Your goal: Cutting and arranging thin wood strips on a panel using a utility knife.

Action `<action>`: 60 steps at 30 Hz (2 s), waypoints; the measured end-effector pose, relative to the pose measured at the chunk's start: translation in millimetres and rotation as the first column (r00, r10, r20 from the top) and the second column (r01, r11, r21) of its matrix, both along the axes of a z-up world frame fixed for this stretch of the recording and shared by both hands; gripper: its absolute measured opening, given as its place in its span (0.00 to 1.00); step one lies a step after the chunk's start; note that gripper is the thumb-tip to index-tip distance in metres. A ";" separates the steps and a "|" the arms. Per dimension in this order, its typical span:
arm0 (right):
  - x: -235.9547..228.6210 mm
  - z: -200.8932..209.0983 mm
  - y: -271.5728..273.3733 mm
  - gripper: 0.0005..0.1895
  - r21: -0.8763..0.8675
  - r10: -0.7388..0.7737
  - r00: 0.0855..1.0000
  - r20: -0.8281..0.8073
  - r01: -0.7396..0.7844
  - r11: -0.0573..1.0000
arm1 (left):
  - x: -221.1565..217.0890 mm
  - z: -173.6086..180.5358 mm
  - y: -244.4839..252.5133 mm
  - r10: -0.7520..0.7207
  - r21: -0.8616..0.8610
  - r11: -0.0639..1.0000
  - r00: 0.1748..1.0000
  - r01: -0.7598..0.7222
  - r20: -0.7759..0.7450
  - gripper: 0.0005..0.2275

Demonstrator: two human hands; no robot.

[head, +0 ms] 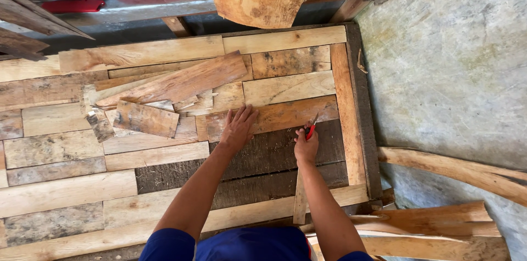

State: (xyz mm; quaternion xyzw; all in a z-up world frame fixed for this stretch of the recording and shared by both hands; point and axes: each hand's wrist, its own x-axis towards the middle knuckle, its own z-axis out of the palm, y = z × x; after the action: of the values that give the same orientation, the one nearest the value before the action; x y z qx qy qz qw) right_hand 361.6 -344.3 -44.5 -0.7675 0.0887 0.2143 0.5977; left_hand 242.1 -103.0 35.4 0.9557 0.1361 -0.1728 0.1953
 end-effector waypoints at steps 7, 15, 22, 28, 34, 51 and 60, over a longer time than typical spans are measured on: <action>0.1 1.7 0.7 0.23 0.003 -0.003 1.000 -0.001 0.003 1.000 | -0.9 -2.7 0.0 -0.010 0.008 1.000 1.000 0.010 0.000 0.41; -0.4 3.8 1.1 0.25 0.020 -0.005 1.000 -0.013 0.006 1.000 | 4.1 -8.5 1.3 -0.032 0.017 0.999 0.999 0.033 -0.044 0.42; -0.3 1.9 0.3 0.24 0.015 0.000 1.000 -0.018 0.001 1.000 | 3.6 -8.9 0.7 -0.019 0.020 1.000 0.999 0.019 -0.031 0.42; 0.4 1.4 1.3 0.24 0.017 0.004 1.000 0.018 -0.005 1.000 | 1.3 -9.9 0.3 0.007 0.000 1.000 1.000 -0.007 0.014 0.41; 0.6 0.2 1.4 0.23 0.000 0.004 1.000 0.028 -0.004 1.000 | 1.1 -11.6 0.3 0.017 -0.008 1.000 0.999 -0.017 0.031 0.40; 1.9 0.9 0.9 0.24 -0.032 0.024 1.000 0.017 -0.023 0.999 | 2.6 -6.6 1.2 -0.006 0.004 1.000 1.000 0.006 -0.019 0.41; 0.2 1.0 1.4 0.24 -0.017 0.020 0.999 0.051 -0.019 1.000 | 1.6 -10.3 0.6 -0.006 0.005 1.000 1.000 0.006 -0.015 0.42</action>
State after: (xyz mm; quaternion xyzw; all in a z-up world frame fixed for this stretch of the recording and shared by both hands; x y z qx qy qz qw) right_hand 361.8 -342.9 -43.5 -0.7783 0.0677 0.1997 0.5914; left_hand 243.7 -102.4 25.1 0.9553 0.1354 -0.1803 0.1914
